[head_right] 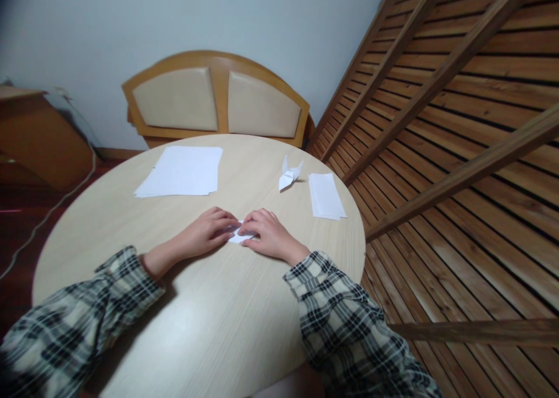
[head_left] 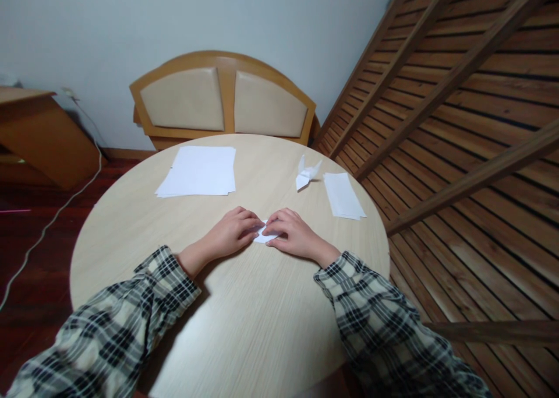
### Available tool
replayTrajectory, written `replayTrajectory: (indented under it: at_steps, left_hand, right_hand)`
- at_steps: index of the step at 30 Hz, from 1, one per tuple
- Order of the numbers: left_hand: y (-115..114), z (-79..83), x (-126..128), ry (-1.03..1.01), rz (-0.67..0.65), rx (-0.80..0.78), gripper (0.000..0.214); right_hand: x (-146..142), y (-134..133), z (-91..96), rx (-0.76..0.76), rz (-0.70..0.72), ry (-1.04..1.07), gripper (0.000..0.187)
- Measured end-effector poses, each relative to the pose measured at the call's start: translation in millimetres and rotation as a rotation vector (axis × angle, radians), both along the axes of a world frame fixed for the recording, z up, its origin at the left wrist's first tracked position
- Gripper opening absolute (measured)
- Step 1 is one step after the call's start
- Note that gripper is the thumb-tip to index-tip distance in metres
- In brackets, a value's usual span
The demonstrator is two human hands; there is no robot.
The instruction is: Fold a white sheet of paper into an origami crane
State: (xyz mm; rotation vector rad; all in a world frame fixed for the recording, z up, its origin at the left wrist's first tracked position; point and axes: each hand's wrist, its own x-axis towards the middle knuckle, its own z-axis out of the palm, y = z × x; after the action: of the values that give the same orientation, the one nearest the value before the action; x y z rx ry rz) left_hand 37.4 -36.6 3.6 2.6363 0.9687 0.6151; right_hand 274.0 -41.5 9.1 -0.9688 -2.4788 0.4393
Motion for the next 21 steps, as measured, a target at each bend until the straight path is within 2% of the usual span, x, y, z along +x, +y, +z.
replayTrajectory:
  at_steps: [7, 17, 21]
  left_hand:
    - [5.8, -0.9, -1.1, -0.060, -0.008, -0.075, 0.018]
    - [7.5, -5.3, -3.1, -0.054, -0.026, -0.091, 0.017]
    - [6.6, -4.6, -4.2, -0.037, -0.023, -0.110, 0.029]
  right_hand:
    - [3.0, 7.2, -2.2, -0.034, -0.002, -0.036, 0.024]
    - [2.4, 7.4, -5.0, -0.009, -0.040, -0.078, 0.027]
    - [2.4, 8.0, -3.8, 0.033, -0.029, -0.094, 0.022]
